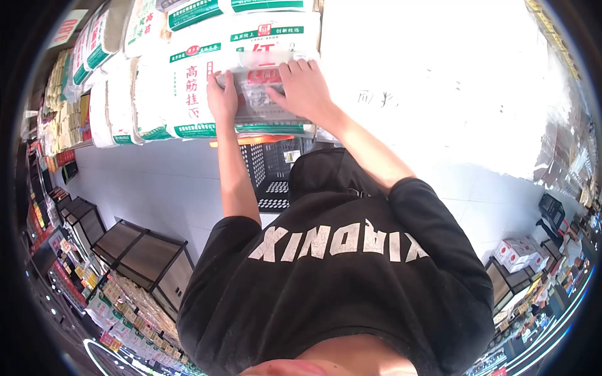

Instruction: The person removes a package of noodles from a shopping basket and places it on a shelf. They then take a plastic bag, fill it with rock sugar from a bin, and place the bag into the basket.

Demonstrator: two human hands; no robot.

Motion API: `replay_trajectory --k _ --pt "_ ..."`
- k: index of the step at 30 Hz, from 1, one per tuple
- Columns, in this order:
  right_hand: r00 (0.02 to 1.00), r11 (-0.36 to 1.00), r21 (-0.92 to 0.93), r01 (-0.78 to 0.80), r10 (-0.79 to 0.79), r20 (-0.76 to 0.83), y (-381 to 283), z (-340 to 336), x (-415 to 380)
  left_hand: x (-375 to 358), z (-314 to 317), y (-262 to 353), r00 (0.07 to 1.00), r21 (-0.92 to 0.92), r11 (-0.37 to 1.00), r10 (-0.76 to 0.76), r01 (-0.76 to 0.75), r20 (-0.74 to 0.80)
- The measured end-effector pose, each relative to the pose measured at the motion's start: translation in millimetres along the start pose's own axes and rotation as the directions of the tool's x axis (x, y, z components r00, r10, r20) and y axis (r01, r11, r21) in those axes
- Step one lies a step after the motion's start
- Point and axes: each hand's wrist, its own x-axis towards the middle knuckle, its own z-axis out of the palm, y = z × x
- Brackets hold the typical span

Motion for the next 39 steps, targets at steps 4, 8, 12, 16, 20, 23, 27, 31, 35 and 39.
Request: replay_trajectory --k 4,8,12,16,20,23,27,31,35,39 --pt "0.98 0.985 0.167 -0.051 0.081 -0.181 7 2 -40 -9 -21 -10 0.926 -0.074 0.967 -0.21 0.244 0.315" --pt "0.818 0.686 0.591 -0.425 0.571 -0.074 12 14 -76 -24 -18 -17 0.854 -0.271 0.858 -0.299 0.436 0.426" --pt "0.801 0.516 0.639 -0.571 0.522 0.294 36 4 -90 -59 -10 -23 0.789 -0.379 0.73 -0.354 0.569 0.503" --pt "0.783 0.507 0.6 -0.619 0.457 0.421 55 -13 -109 -113 -18 6 0.713 -0.449 0.571 -0.411 0.687 0.568" --pt "0.773 0.39 0.674 -0.627 0.202 0.602 107 -6 -159 -220 -6 13 0.674 -0.563 0.371 -0.422 0.738 0.606" --pt "0.559 0.064 0.556 -0.829 0.119 0.82 123 -20 -193 -287 -2 11 0.589 -0.595 0.147 -0.453 0.79 0.67" --pt "0.433 -0.284 0.391 -0.876 -0.104 0.895 117 -47 -233 -367 4 10 0.589 -0.723 -0.076 -0.524 0.687 0.615" --pt "0.33 -0.128 0.307 -0.943 -0.254 0.909 111 -26 -260 -431 -3 8 0.539 -0.716 -0.1 -0.588 0.691 0.602" --pt "0.162 0.12 0.225 -0.967 -0.393 0.905 92 11 -283 -515 -5 -12 0.49 -0.724 -0.194 -0.619 0.661 0.614" --pt "-0.032 0.162 0.052 -0.985 -0.476 0.879 72 63 -304 -568 -17 -15 0.433 -0.745 -0.198 -0.707 0.637 0.558"
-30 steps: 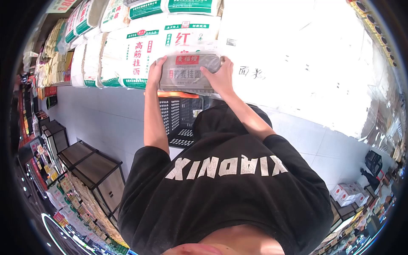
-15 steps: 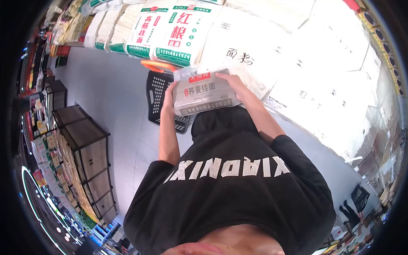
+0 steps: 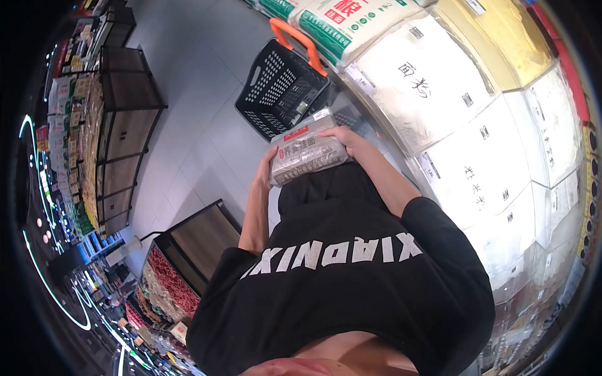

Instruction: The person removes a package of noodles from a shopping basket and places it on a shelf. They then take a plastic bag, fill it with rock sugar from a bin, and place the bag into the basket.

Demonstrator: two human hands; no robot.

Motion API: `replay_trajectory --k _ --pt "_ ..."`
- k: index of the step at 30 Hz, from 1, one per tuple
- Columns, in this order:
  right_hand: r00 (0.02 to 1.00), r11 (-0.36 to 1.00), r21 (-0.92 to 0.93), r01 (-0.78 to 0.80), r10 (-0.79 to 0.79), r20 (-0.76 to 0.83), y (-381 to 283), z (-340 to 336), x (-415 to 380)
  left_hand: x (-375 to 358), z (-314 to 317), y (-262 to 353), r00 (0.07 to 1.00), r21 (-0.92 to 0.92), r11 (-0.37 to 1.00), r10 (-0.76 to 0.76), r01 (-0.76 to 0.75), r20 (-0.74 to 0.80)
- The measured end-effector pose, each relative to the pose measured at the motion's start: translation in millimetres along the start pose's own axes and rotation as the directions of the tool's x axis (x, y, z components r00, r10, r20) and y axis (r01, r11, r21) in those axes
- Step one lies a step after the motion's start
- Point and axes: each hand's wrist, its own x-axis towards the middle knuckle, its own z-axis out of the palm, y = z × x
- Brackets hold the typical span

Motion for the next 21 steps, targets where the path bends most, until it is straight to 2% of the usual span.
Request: replay_trajectory --k 4,6,10,13,15,19,21 --pt "0.994 0.993 -0.047 -0.108 0.107 -0.031 12 7 35 15 -44 -25 0.999 -0.118 0.993 0.0 0.004 0.034" --pt "0.976 0.977 0.005 -0.214 0.214 -0.038 20 9 57 17 -63 -37 1.0 -0.161 0.987 -0.023 0.025 0.011" --pt "0.934 0.94 0.017 -0.34 0.34 -0.107 31 27 96 29 -112 -50 0.987 -0.272 0.949 -0.156 0.159 0.034" --pt "0.91 0.914 0.019 -0.405 0.405 -0.083 36 34 143 45 -151 -39 0.977 -0.302 0.929 -0.208 0.213 0.049" --pt "0.911 0.918 0.03 -0.396 0.397 -0.111 31 50 165 64 -178 -21 0.973 -0.308 0.923 -0.222 0.231 0.066" --pt "0.913 0.935 0.034 -0.354 0.353 -0.204 21 84 205 92 -213 38 0.97 -0.071 0.97 -0.238 0.234 -0.058" --pt "0.9 0.924 0.054 -0.38 0.382 -0.209 16 84 225 102 -219 66 0.959 0.024 0.966 -0.25 0.256 -0.131"
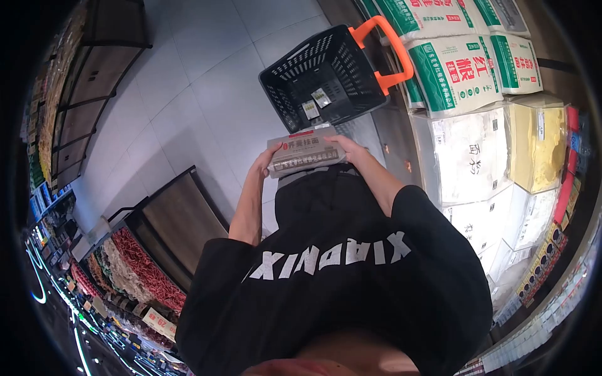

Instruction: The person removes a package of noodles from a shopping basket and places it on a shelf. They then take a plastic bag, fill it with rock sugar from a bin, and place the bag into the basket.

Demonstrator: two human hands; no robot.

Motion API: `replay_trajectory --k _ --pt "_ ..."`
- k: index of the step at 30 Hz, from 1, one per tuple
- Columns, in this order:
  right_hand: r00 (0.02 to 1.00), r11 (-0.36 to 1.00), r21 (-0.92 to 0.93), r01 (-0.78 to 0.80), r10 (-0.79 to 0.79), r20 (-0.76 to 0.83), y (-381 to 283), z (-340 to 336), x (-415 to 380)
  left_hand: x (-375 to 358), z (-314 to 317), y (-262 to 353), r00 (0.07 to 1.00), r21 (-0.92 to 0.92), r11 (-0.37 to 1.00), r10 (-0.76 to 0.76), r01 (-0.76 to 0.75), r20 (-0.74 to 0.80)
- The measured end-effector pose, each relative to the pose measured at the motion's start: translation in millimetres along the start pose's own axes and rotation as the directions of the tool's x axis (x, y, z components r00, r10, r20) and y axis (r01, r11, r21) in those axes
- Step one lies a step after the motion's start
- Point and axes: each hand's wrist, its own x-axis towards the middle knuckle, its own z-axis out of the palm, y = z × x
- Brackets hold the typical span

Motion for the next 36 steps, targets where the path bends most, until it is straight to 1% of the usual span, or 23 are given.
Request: replay_trajectory --k 1,4,7,11,13,15,16,17,18,19,20,21,22,24,25,26,27,28,29,30,32,33,36 --pt "1.0 1.0 0.013 -0.011 0.011 -0.001 -3 0 6 8 -3 8 0.998 -0.068 0.997 -0.03 0.033 0.054" --pt "0.993 0.998 0.048 0.041 -0.036 -0.11 -16 1 13 45 -9 22 0.998 0.024 1.0 0.012 -0.013 0.057" --pt "0.991 0.998 0.046 0.033 -0.026 -0.127 -36 -19 27 55 6 51 0.995 0.029 0.997 -0.067 0.065 0.068" --pt "0.992 0.998 0.012 0.062 -0.06 -0.114 -79 -47 44 118 22 54 0.991 -0.042 0.998 -0.039 0.045 0.127" --pt "0.984 0.996 -0.043 0.083 -0.089 -0.151 -100 -64 53 141 34 55 0.987 -0.092 0.994 -0.044 0.059 0.153" --pt "0.978 0.988 -0.09 0.127 -0.14 -0.156 -128 -78 65 177 48 47 0.988 -0.185 0.982 -0.009 0.038 0.156" --pt "0.963 0.977 -0.124 0.175 -0.196 -0.184 -133 -82 66 193 55 39 0.987 -0.228 0.973 0.005 0.032 0.159" --pt "0.944 0.959 -0.171 0.225 -0.258 -0.208 -147 -77 66 212 62 35 0.993 -0.261 0.965 -0.005 0.036 0.119" --pt "0.92 0.937 -0.223 0.27 -0.319 -0.227 -157 -81 73 229 70 36 0.992 -0.332 0.942 0.001 0.041 0.125" --pt "0.915 0.928 -0.238 0.286 -0.338 -0.219 -164 -97 87 244 75 36 0.991 -0.4 0.915 0.0 0.054 0.132" --pt "0.835 0.89 -0.355 0.285 -0.412 -0.364 -172 -109 104 277 92 29 0.988 -0.469 0.879 -0.014 0.086 0.156" --pt "0.8 0.863 -0.411 0.295 -0.458 -0.387 -181 -106 109 296 98 25 0.988 -0.532 0.844 0.019 0.065 0.151" --pt "0.766 0.837 -0.462 0.293 -0.494 -0.411 -184 -103 111 303 110 29 0.994 -0.594 0.804 0.039 0.026 0.097" --pt "0.688 0.769 -0.536 0.347 -0.598 -0.412 -184 -104 121 331 124 29 0.998 -0.664 0.747 -0.061 0.035 -0.016" --pt "0.647 0.727 -0.575 0.375 -0.649 -0.399 -183 -105 129 343 134 30 0.998 -0.718 0.696 -0.054 0.014 -0.033" --pt "0.604 0.704 -0.621 0.346 -0.673 -0.427 -182 -107 140 357 145 30 0.998 -0.769 0.639 -0.042 -0.016 -0.055" --pt "0.559 0.677 -0.664 0.318 -0.7 -0.445 -182 -110 152 369 158 29 1.0 -0.824 0.565 0.014 -0.023 -0.018" --pt "0.514 0.65 -0.705 0.285 -0.724 -0.46 -181 -112 162 379 170 29 0.998 -0.835 0.549 -0.057 0.031 0.0" --pt "0.447 0.587 -0.776 0.229 -0.772 -0.452 -184 -110 172 375 186 38 0.998 -0.821 0.568 -0.049 0.059 0.038" --pt "0.428 0.552 -0.815 0.178 -0.789 -0.441 -191 -105 176 371 204 46 0.996 -0.804 0.589 -0.04 0.085 0.076" --pt "0.388 0.47 -0.879 0.082 -0.827 -0.406 -206 -97 186 383 236 44 0.99 -0.85 0.517 0.038 0.096 0.135" --pt "0.357 0.364 -0.928 0.079 -0.879 -0.315 -208 -104 197 390 245 42 0.971 -0.869 0.455 0.04 0.194 0.238" --pt "0.392 0.249 -0.965 -0.082 -0.882 -0.261 -221 -124 220 405 264 40 0.956 -0.884 0.396 0.042 0.25 0.29"
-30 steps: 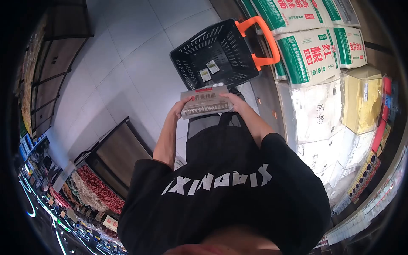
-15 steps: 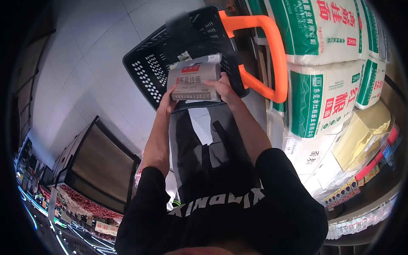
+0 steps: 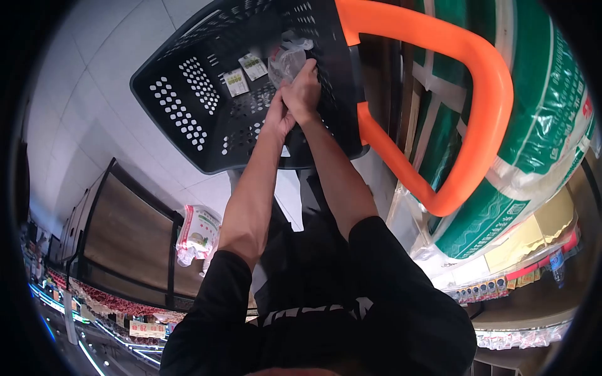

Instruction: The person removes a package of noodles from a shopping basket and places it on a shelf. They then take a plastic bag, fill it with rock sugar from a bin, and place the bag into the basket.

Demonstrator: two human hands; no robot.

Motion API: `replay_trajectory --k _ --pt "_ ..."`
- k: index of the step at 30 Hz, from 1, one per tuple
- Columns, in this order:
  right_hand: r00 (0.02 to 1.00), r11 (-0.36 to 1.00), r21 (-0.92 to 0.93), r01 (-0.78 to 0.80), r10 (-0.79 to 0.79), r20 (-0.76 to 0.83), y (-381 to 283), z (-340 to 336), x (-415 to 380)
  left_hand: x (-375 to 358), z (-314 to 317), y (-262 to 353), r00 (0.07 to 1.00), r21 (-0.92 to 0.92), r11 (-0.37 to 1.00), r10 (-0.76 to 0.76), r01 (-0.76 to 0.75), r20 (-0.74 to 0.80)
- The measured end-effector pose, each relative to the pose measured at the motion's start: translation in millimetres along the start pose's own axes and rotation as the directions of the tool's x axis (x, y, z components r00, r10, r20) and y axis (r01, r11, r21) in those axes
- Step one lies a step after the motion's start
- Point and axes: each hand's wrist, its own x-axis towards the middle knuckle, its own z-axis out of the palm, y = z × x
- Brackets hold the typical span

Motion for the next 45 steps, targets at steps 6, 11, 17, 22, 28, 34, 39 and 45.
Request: replay_trajectory --k 6,11,17,22,28,34,39,45 --pt "0.993 0.991 -0.121 0.056 -0.042 0.114 28 35 27 29 -25 -4 0.998 0.187 0.982 0.012 0.001 -0.064" --pt "0.978 0.955 -0.241 0.173 -0.137 0.157 53 59 46 12 -3 -5 0.972 0.504 0.864 0.127 -0.01 -0.199" --pt "0.947 0.945 -0.282 0.164 -0.072 0.312 70 63 50 14 1 -12 0.965 0.642 0.766 0.184 -0.022 -0.187" --pt "0.956 0.976 -0.111 0.185 -0.153 0.251 5 -6 23 -34 54 -17 0.961 0.665 0.746 0.201 -0.026 -0.188" --pt "0.84 0.769 0.378 0.517 -0.539 -0.052 -126 -217 -79 -118 123 -85 0.836 0.646 0.551 0.472 -0.528 0.281" --pt "0.712 0.75 0.046 0.66 -0.604 -0.359 -149 -363 -95 -251 235 -140 0.747 0.584 0.466 0.389 -0.665 0.539" --pt "0.704 0.727 -0.075 0.683 -0.682 -0.198 -147 -357 -89 -265 245 -168 0.752 0.638 0.398 0.311 -0.659 0.582" --pt "0.774 0.789 0.019 0.614 -0.597 -0.212 -126 -322 -76 -231 207 -162 0.668 0.644 0.197 0.336 -0.739 0.664"
